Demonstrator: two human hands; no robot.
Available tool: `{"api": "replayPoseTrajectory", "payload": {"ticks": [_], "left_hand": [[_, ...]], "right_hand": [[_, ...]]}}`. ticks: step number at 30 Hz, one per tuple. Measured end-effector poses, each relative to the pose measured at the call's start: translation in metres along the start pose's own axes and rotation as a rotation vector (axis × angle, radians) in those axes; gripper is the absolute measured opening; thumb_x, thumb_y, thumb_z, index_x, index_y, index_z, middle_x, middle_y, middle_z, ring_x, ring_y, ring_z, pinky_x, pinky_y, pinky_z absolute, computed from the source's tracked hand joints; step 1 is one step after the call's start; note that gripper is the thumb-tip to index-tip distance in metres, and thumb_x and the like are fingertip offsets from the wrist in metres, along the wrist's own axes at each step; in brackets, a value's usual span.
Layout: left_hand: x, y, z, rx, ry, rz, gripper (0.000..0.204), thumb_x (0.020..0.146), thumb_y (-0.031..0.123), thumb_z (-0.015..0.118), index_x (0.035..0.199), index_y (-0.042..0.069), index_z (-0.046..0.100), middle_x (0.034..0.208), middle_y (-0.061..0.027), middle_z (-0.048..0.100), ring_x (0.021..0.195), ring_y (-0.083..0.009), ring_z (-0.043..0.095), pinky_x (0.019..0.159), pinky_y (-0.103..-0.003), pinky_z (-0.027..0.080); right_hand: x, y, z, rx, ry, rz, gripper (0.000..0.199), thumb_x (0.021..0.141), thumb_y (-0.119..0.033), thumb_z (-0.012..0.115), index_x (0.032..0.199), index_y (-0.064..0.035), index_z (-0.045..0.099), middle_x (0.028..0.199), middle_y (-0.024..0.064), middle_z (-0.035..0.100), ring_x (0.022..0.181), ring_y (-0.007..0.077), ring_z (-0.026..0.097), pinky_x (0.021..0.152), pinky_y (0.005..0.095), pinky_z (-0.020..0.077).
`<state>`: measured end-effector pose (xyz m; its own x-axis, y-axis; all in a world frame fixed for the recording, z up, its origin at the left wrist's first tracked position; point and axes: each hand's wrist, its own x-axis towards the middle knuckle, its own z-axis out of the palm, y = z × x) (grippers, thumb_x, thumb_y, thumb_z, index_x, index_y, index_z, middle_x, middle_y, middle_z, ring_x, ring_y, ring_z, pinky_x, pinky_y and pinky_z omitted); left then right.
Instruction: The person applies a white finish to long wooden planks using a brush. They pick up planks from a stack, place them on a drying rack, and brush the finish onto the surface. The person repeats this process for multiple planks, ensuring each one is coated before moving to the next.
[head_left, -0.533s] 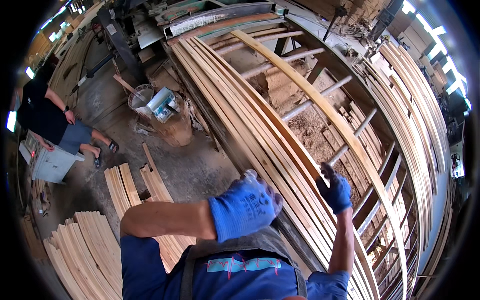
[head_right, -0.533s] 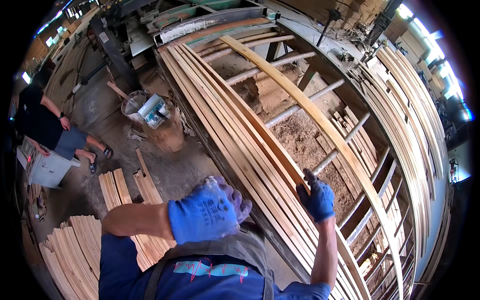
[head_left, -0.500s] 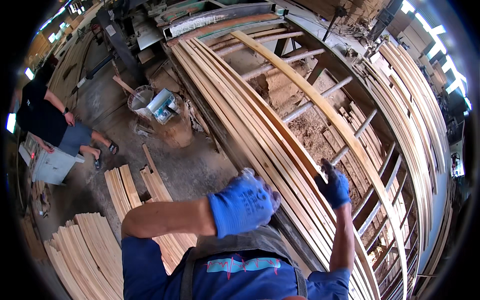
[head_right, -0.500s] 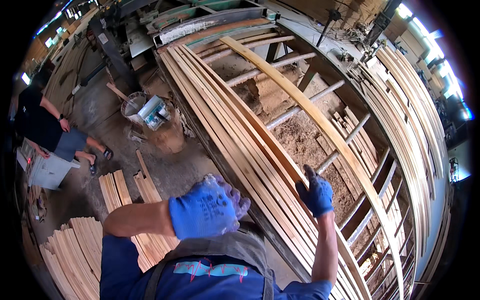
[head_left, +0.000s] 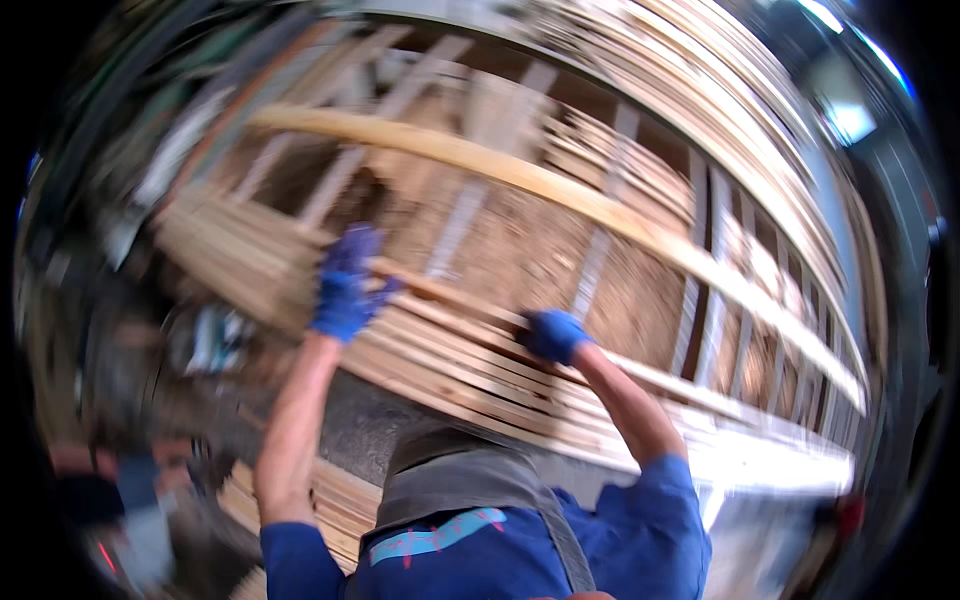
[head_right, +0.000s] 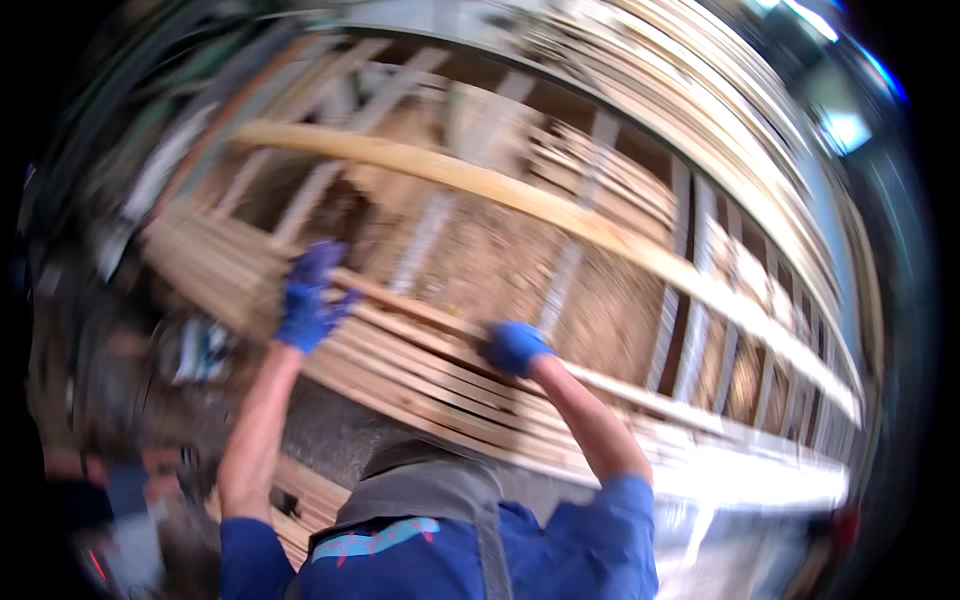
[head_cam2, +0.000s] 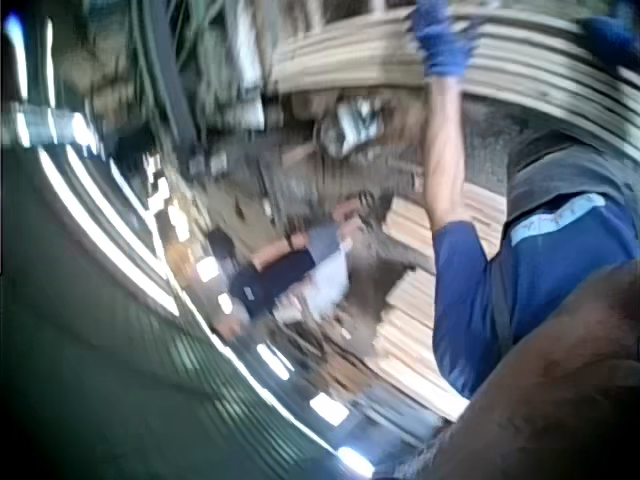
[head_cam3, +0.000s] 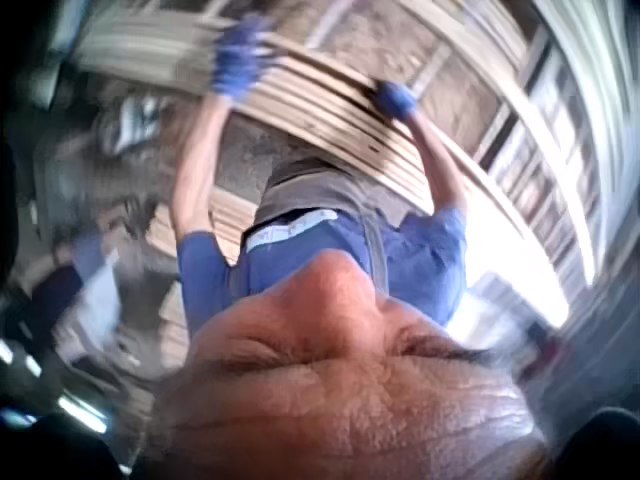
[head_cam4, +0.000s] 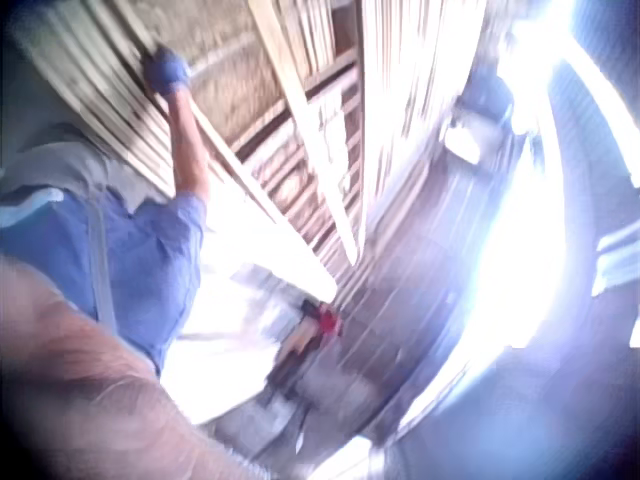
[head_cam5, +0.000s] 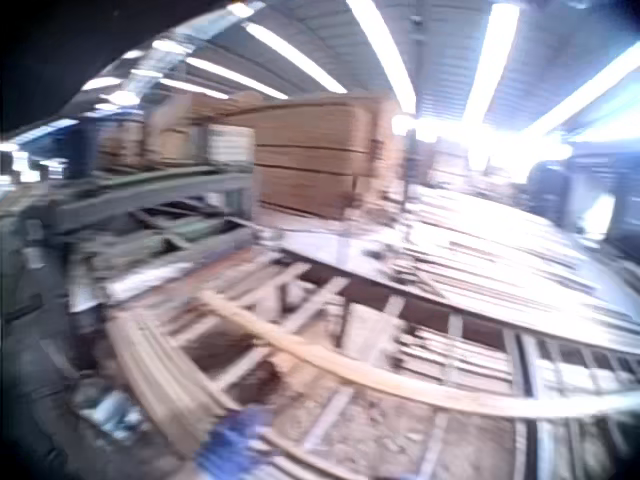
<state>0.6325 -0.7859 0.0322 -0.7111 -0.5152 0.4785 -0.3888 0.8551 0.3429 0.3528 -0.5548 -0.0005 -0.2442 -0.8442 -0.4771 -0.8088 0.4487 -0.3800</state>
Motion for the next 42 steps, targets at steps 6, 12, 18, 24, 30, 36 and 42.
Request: {"api": "replayPoseTrajectory", "payload": {"ticks": [6,12,18,24,30,36,42], "left_hand": [[0.020,-0.007,0.032,0.076,-0.079,0.083,0.060,0.087,0.024,0.066,0.139,0.004,0.045,0.142,-0.0210,0.043,0.133,-0.0369,0.040,0.111,-0.046,0.030],[0.011,-0.010,0.030,0.055,-0.097,0.071,0.062,0.089,0.022,0.064,0.143,0.003,0.040,0.145,-0.0214,0.041,0.135,-0.0363,0.039,0.113,-0.046,0.027],[0.006,-0.019,0.030,0.130,-0.091,0.103,0.059,0.092,0.026,0.060,0.143,0.003,0.041,0.145,-0.0211,0.042,0.133,-0.0359,0.041,0.110,-0.047,0.030],[0.005,-0.020,0.034,0.167,-0.067,0.150,0.055,0.095,0.030,0.058,0.139,0.001,0.044,0.142,-0.0228,0.043,0.131,-0.0370,0.043,0.107,-0.046,0.035],[-0.001,-0.028,0.035,0.134,0.018,0.166,0.052,0.094,0.030,0.060,0.133,-0.002,0.048,0.132,-0.0240,0.052,0.120,-0.0375,0.052,0.101,-0.047,0.042],[0.003,-0.022,0.021,0.142,0.005,0.178,0.050,0.093,0.027,0.062,0.130,-0.003,0.050,0.129,-0.0234,0.054,0.117,-0.0381,0.054,0.100,-0.047,0.042],[0.003,-0.009,0.018,0.159,0.038,0.197,0.051,0.094,0.027,0.059,0.135,-0.001,0.047,0.134,-0.0224,0.050,0.121,-0.0379,0.050,0.102,-0.049,0.040]], "right_hand": [[0.013,0.005,-0.012,-0.032,0.174,-0.078,0.027,0.083,-0.035,0.061,0.088,-0.0091,0.066,0.082,0.0160,0.068,0.077,0.0370,0.066,0.066,0.0475,0.0522],[0.016,0.002,0.004,-0.138,0.478,-0.058,0.023,0.085,-0.030,0.061,0.100,-0.0121,0.062,0.080,0.0123,0.066,0.068,0.0331,0.067,0.058,0.0457,0.0510],[-0.001,-0.010,-0.027,0.174,0.143,-0.059,0.047,0.087,-0.049,0.058,0.116,-0.0130,0.065,0.103,0.0148,0.069,0.097,0.0326,0.065,0.083,0.0423,0.0513],[0.048,0.031,-0.020,0.409,-0.121,0.152,0.071,0.091,-0.067,0.042,0.103,-0.0033,0.070,0.097,0.0143,0.069,0.088,0.0289,0.061,0.084,0.0420,0.0458],[0.027,0.001,-0.044,0.172,-0.052,0.127,0.069,0.083,-0.069,0.052,0.097,-0.0050,0.072,0.096,0.0164,0.070,0.090,0.0326,0.065,0.083,0.0434,0.0489],[0.031,-0.016,-0.040,-0.212,0.094,0.136,0.048,0.074,-0.055,0.067,0.085,-0.0097,0.075,0.079,0.0133,0.070,0.075,0.0318,0.068,0.069,0.0409,0.0542],[-0.007,-0.046,0.005,-0.262,0.451,0.072,0.030,0.068,-0.038,0.074,0.079,-0.0101,0.070,0.078,0.0127,0.067,0.076,0.0319,0.067,0.065,0.0431,0.0531]]}}
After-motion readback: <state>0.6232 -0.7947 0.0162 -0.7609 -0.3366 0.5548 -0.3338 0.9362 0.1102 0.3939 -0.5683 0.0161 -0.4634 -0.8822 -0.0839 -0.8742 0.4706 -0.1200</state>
